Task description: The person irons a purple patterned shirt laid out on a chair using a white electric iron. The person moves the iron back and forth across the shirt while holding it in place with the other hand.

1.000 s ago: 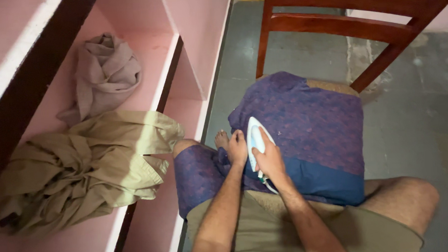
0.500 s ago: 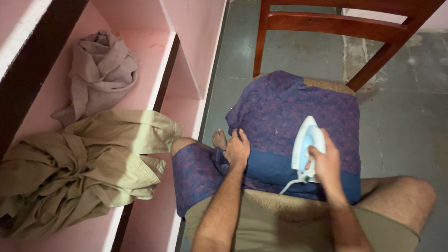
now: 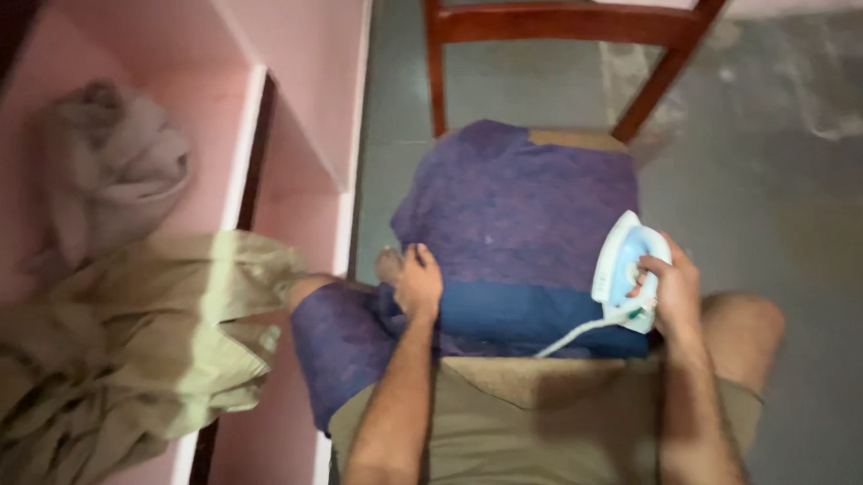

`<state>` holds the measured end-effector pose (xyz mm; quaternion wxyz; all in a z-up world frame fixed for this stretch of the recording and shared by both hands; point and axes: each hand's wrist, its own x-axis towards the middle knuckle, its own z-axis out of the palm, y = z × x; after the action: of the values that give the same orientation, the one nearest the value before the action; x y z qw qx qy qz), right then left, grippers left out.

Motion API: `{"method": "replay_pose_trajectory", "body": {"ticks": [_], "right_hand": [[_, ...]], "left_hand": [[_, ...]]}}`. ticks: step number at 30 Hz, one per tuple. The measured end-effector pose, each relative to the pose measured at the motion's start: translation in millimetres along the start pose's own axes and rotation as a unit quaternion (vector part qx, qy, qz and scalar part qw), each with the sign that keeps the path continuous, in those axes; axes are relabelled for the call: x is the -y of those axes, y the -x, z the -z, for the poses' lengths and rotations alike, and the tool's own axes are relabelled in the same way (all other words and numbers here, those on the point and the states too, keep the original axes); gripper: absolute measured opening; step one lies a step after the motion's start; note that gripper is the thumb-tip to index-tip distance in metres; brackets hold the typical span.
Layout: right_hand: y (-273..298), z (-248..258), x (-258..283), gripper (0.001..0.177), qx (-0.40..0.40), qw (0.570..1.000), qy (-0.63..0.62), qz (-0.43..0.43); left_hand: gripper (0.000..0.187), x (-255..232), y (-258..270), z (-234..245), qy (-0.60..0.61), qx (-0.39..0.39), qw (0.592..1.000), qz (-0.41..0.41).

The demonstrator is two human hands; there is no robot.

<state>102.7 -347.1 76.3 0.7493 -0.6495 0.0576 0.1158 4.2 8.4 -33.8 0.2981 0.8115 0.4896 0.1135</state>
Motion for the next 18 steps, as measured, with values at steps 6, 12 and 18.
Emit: {"method": "replay_pose_trajectory", "body": {"ticks": [6,12,18], "right_hand": [[-19.6,4.1,2.5,0.043,0.007,0.999,-0.043,-0.011],[-65.8,5.5,3.5,0.036,0.008,0.999,-0.042,-0.022],[-86.3,-15.7,3.9,0.038,0.028,0.999,-0.015,0.009]], "left_hand": [[0.051,-3.1,4.9,2.6,-0.013,0.016,1.0,-0.002],[0.051,-13.1,10.4,11.9,-0.007,0.033,0.999,0.027],[0.047,-4.7,6.0,1.4,-0.022,-0.105,0.992,-0.066]]}}
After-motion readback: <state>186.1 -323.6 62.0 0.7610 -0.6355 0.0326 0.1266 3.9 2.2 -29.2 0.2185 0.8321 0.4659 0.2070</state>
